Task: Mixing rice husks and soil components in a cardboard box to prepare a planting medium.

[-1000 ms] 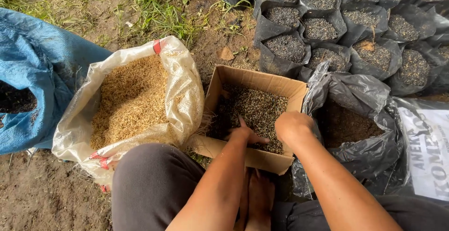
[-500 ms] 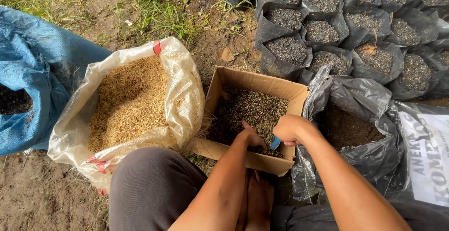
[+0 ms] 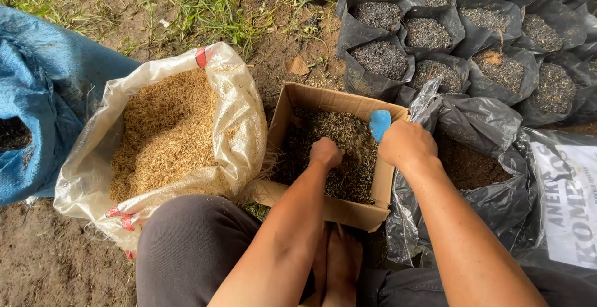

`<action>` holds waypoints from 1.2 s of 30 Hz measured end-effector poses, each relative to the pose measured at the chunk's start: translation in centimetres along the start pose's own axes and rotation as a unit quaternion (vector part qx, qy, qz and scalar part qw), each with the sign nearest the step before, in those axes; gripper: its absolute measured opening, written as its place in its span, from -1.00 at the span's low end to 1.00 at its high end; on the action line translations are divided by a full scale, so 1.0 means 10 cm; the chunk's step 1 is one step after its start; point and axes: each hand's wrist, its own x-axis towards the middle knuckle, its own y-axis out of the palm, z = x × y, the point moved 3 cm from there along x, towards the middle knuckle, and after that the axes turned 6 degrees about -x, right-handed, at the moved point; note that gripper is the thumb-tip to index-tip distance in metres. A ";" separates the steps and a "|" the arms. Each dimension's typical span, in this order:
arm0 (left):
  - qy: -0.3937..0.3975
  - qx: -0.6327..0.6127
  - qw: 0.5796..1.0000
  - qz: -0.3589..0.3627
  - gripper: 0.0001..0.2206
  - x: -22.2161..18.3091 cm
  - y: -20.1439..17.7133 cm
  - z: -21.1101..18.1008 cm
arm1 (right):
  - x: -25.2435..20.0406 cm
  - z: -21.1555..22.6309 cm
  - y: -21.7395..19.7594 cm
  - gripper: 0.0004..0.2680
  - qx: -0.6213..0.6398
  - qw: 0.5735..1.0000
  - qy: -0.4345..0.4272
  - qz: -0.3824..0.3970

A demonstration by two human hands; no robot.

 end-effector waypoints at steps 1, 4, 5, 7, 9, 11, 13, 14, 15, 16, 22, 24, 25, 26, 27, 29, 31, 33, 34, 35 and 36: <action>0.001 0.001 1.000 -0.001 -0.61 -0.03 -0.05 -0.05 | 0.03 -0.01 0.03 -0.72 0.001 1.000 0.000 -0.001; 0.036 0.069 0.997 -0.010 -0.49 -0.22 -0.17 -0.22 | 0.02 0.00 0.08 -0.74 0.009 1.000 0.007 -0.016; 0.033 0.090 0.995 -0.027 -0.41 -0.31 -0.24 -0.29 | -0.05 0.05 0.04 -0.74 -0.001 1.000 0.009 -0.021; 0.031 0.109 0.993 -0.045 -0.31 -0.47 -0.38 -0.47 | 0.10 -0.01 0.20 -0.73 -0.013 0.999 0.008 -0.028; -0.018 0.157 0.987 -0.028 -0.20 -0.64 -0.47 -0.58 | 0.50 -0.26 0.67 -0.67 -0.027 1.000 0.007 -0.006; -0.060 0.099 0.993 -0.038 -0.19 -0.78 -0.63 -0.67 | 0.46 -0.21 0.78 -0.67 -0.024 1.000 0.013 -0.012; -0.100 0.041 0.993 -0.047 -0.11 -0.75 -0.70 -0.66 | 0.45 -0.20 0.87 -0.68 -0.022 0.999 0.020 -0.021; -0.112 -0.022 0.992 -0.052 -0.13 -0.67 -0.67 -0.58 | 0.45 -0.19 0.92 -0.67 -0.014 1.000 0.009 -0.013; -0.124 -0.084 0.987 -0.057 -0.11 -0.59 -0.65 -0.50 | 0.44 -0.18 0.97 -0.67 -0.007 1.000 -0.003 -0.005; -0.124 -0.085 0.987 -0.055 -0.11 -0.57 -0.67 -0.49 | 0.46 -0.18 1.03 -0.67 -0.008 1.000 -0.001 -0.005; -0.120 -0.157 0.980 0.017 -0.05 -0.57 -0.75 -0.59 | 0.20 0.05 0.78 -0.66 0.077 0.997 -0.006 -0.006; -0.126 -0.191 0.973 0.020 -0.10 -0.45 -0.68 -0.50 | -0.07 0.23 0.59 -0.69 0.098 0.993 -0.071 0.003; -0.129 -0.193 0.973 0.020 -0.10 -0.31 -0.65 -0.41 | -0.06 0.23 0.58 -0.69 0.096 0.993 -0.072 0.005; -0.126 -0.236 0.963 0.030 -0.13 -0.17 -0.62 -0.33 | -0.06 0.25 0.56 -0.71 0.067 0.992 -0.105 0.007; -0.123 -0.279 0.952 0.040 -0.16 -0.03 -0.59 -0.26 | -0.06 0.27 0.54 -0.72 0.039 0.990 -0.138 0.009; -0.132 -0.313 0.940 0.029 -0.18 -0.14 -0.67 -0.32 | -0.07 0.23 0.38 -0.74 0.024 0.988 -0.154 0.014; -0.141 -0.344 0.928 0.021 -0.20 -0.35 -0.77 -0.46 | -0.13 0.22 0.16 -0.75 0.011 0.986 -0.166 0.019; -0.116 -0.354 0.927 0.032 -0.25 -0.67 -0.91 -0.68 | -0.26 0.23 -0.11 -0.73 -0.010 0.981 -0.187 0.052; -0.116 -0.356 0.927 0.030 -0.25 -0.55 -0.86 -0.63 | -0.31 0.26 -0.22 -0.73 -0.011 0.980 -0.189 0.052; -0.104 -0.341 0.934 0.031 -0.24 -0.43 -0.81 -0.58 | -0.35 0.26 -0.33 -0.74 -0.017 0.987 -0.146 0.062; -0.091 -0.325 0.941 0.034 -0.24 -0.32 -0.75 -0.53 | -0.41 0.26 -0.42 -0.74 -0.022 0.992 -0.102 0.072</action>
